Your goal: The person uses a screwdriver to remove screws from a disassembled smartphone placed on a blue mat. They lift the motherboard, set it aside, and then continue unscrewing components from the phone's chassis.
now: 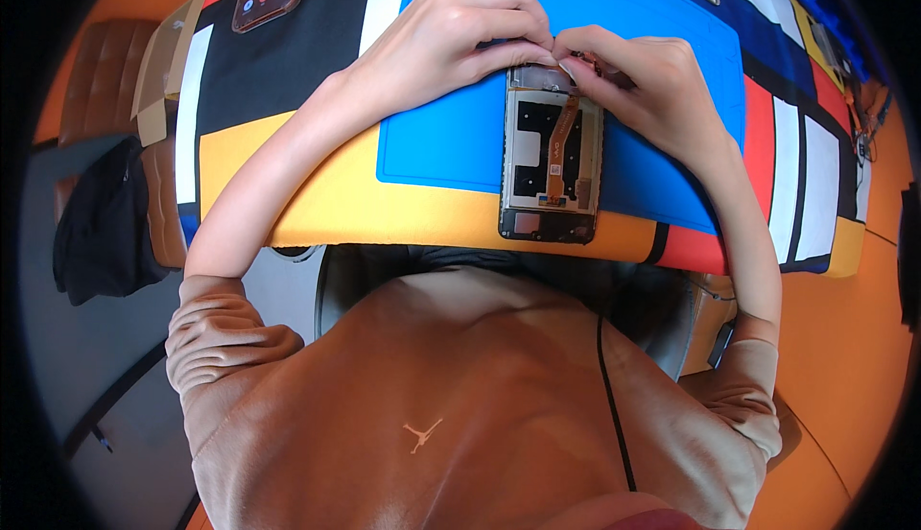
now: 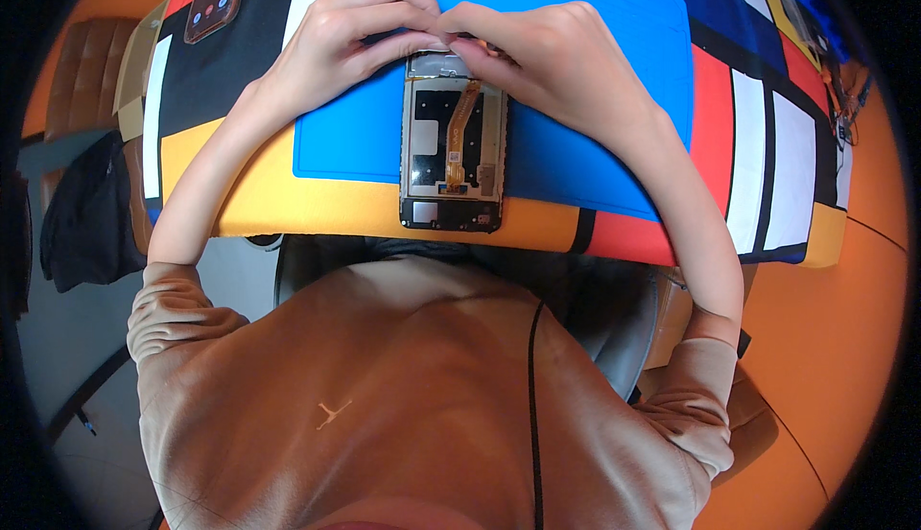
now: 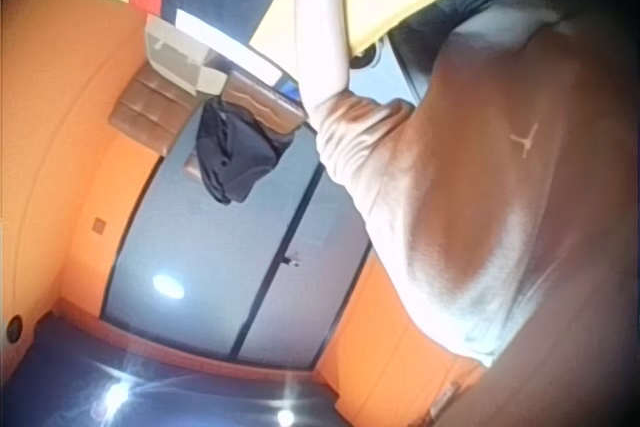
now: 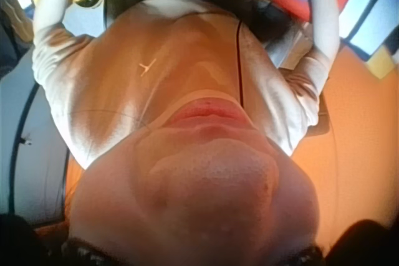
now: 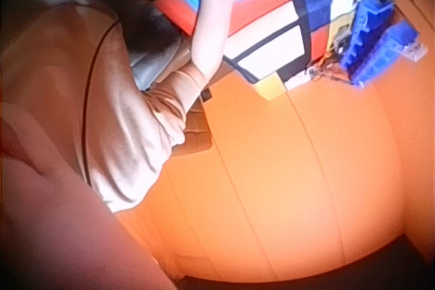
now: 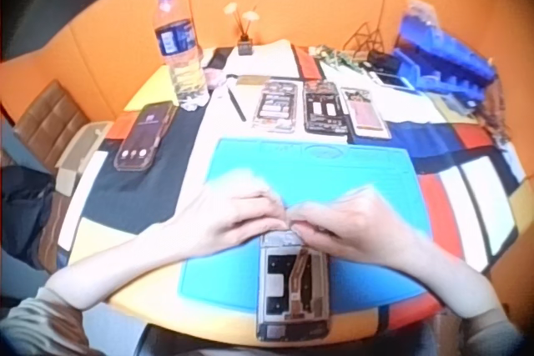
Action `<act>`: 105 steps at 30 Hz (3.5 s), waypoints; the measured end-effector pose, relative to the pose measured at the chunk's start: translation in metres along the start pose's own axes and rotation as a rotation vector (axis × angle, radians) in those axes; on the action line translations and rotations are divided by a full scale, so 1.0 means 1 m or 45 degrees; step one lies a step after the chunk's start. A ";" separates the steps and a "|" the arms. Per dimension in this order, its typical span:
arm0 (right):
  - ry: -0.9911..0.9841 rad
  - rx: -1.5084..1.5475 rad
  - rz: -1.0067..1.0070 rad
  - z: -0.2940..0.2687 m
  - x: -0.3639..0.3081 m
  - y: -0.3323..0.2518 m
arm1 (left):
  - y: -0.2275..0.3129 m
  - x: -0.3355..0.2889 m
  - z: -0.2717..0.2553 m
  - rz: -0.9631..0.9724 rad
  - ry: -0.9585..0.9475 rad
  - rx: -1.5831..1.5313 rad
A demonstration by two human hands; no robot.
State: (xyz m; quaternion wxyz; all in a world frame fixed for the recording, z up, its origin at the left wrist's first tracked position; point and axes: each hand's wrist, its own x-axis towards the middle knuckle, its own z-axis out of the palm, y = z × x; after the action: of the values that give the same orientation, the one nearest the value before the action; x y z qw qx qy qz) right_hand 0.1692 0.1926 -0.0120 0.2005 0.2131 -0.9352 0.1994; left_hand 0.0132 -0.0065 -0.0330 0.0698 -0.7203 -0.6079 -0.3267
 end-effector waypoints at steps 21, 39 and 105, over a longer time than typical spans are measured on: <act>-0.029 -0.253 0.725 -0.047 -0.020 0.087 | 0.004 0.000 0.003 -0.127 0.121 0.013; 0.735 0.788 0.657 -0.042 0.000 0.040 | 0.004 -0.003 0.005 -0.221 -0.030 0.022; 0.374 0.094 -0.047 -0.020 0.004 0.015 | 0.023 0.007 -0.013 -0.354 -0.246 -0.130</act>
State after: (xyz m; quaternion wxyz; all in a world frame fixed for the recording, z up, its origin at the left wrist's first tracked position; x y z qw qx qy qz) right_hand 0.1639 0.2130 0.0021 0.3306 0.2062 -0.8838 0.2589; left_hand 0.0298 -0.0127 -0.0119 -0.0714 -0.6601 -0.6880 -0.2930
